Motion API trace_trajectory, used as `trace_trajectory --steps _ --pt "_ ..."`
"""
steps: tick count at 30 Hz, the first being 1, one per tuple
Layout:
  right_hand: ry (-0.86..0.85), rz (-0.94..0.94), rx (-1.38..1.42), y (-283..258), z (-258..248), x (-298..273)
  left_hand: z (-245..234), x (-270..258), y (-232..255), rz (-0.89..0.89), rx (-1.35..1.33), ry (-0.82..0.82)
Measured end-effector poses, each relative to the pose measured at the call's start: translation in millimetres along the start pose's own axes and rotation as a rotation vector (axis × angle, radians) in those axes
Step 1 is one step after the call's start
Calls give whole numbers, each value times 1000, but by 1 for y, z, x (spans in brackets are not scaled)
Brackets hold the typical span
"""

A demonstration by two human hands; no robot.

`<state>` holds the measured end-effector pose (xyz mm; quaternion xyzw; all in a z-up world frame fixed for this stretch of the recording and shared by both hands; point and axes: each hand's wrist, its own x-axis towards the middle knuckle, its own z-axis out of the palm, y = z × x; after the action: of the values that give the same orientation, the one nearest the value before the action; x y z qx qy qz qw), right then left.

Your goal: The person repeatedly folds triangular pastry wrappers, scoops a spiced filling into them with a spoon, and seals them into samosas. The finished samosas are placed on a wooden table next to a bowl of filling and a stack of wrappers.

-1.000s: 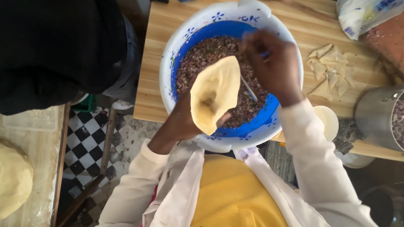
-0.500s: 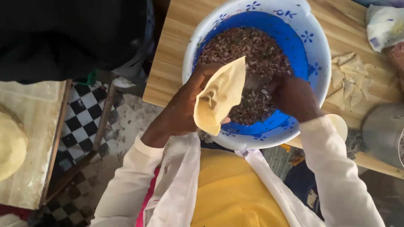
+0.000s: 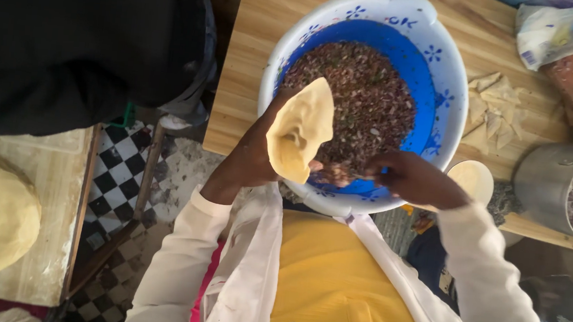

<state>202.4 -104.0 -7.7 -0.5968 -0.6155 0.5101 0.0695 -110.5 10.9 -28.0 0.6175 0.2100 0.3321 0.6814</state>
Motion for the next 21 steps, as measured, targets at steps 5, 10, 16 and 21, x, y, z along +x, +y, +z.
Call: trace_trajectory --steps 5,10,16,21 --pt "275 177 65 -51 -36 -53 18 9 -22 -48 -80 2" --pt "525 -30 447 -104 -39 -89 41 32 -31 58 20 -122" --pt "541 -36 397 -103 -15 -71 64 43 -22 125 -55 -170" --pt "535 -26 665 -75 -8 -74 65 36 -6 98 -179 -210"
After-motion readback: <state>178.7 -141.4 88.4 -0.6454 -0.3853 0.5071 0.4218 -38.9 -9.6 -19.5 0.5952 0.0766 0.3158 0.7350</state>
